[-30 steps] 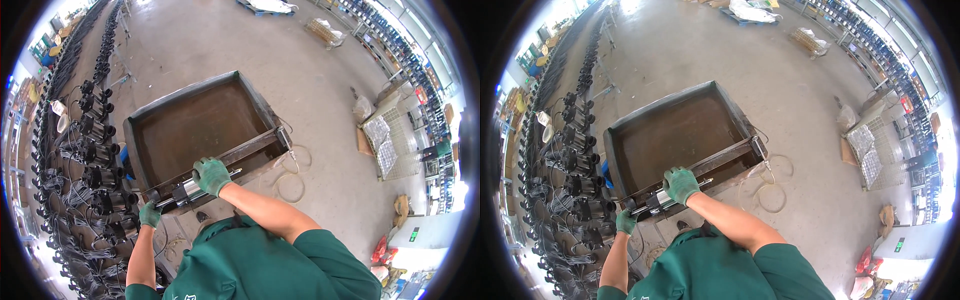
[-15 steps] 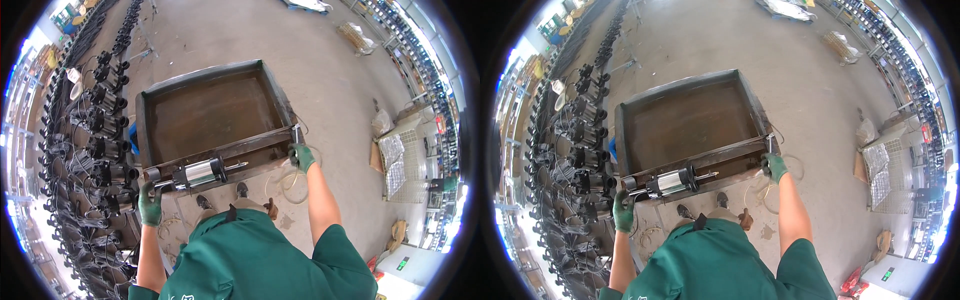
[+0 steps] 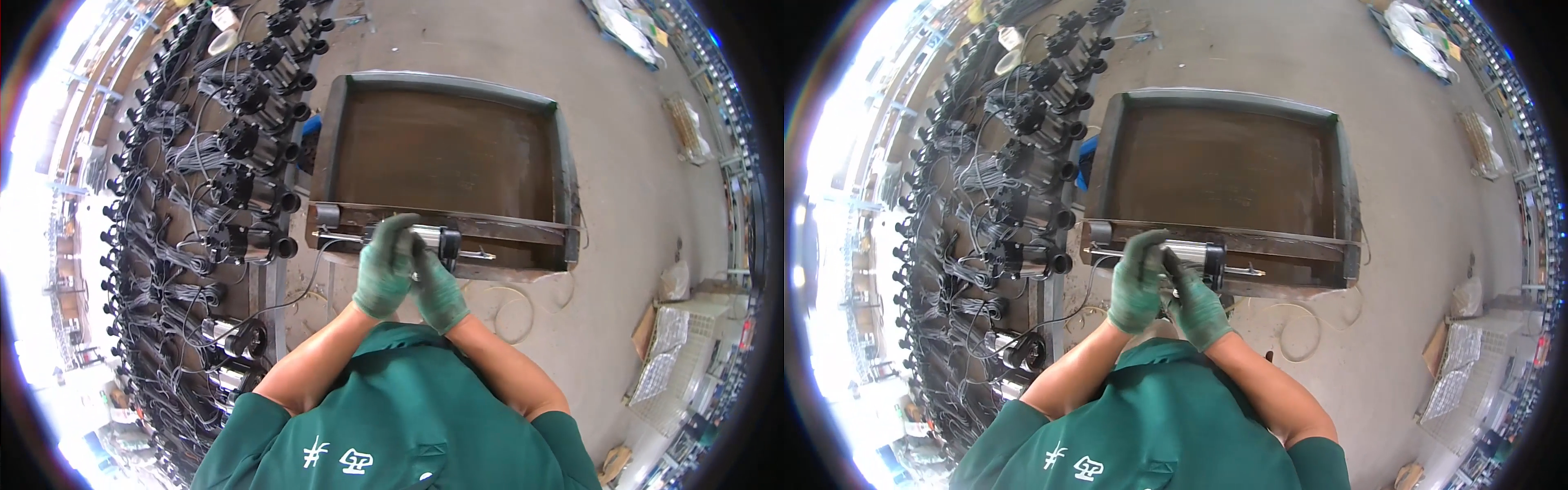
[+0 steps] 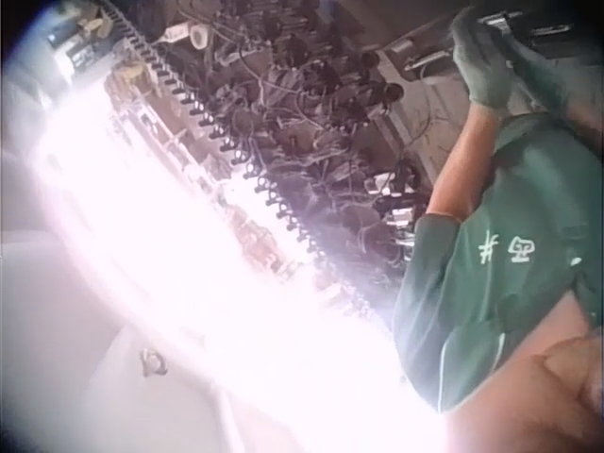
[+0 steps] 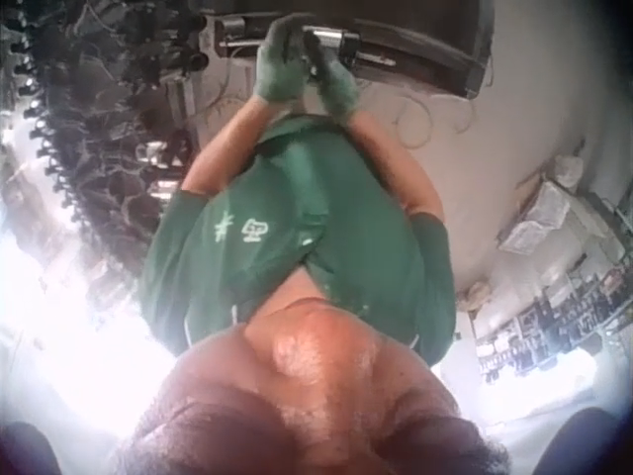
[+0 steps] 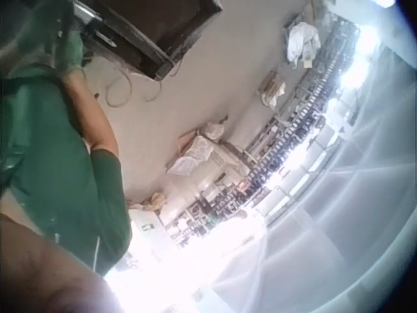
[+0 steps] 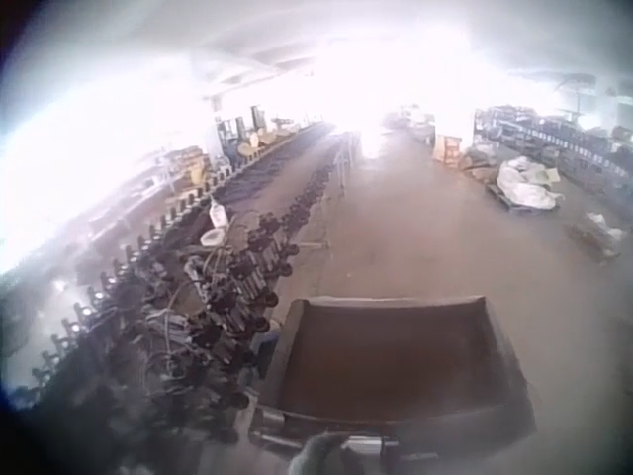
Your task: The person, wearing gloves, picks up a cylindrical motor component from a line on a table, places it into a tray of brown liquid, rotates it within the liquid, and then removes it and places it back into the line on the table.
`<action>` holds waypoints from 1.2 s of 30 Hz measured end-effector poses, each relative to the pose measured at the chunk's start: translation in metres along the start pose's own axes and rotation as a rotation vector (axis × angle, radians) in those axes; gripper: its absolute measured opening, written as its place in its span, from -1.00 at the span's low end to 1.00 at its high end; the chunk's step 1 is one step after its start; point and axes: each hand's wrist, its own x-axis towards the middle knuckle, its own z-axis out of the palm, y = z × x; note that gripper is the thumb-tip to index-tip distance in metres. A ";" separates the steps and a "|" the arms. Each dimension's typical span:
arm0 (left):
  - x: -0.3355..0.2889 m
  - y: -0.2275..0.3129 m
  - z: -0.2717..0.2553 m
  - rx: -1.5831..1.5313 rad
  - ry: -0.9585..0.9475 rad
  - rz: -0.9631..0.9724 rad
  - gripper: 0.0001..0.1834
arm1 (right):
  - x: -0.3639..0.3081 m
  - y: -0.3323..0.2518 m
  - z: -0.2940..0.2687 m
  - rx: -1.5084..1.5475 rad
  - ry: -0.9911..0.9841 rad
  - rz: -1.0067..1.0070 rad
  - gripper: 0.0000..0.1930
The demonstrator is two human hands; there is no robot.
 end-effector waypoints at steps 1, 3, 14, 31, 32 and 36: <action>0.000 -0.001 -0.007 -0.269 0.128 -0.131 -0.69 | 0.006 -0.010 0.000 -0.350 -0.104 -0.132 -0.50; 0.006 -0.037 -0.041 -0.735 0.379 -0.281 -0.70 | 0.013 -0.023 -0.005 -0.455 -0.098 -0.154 -0.65; 0.033 -0.187 -0.174 -0.450 0.313 -0.783 -0.54 | 0.081 -0.008 -0.043 -0.848 -0.084 -0.026 -0.75; 0.044 -0.192 -0.166 -0.284 0.058 -0.763 -0.55 | 0.088 -0.005 -0.038 -0.708 -0.008 -0.097 -0.93; 0.044 -0.197 -0.164 -0.239 0.087 -0.673 -0.56 | 0.089 -0.006 -0.037 -0.705 -0.009 -0.095 -0.93; 0.047 -0.190 -0.157 -0.339 0.154 -0.748 -0.58 | 0.090 -0.003 -0.036 -0.745 0.020 -0.151 -0.92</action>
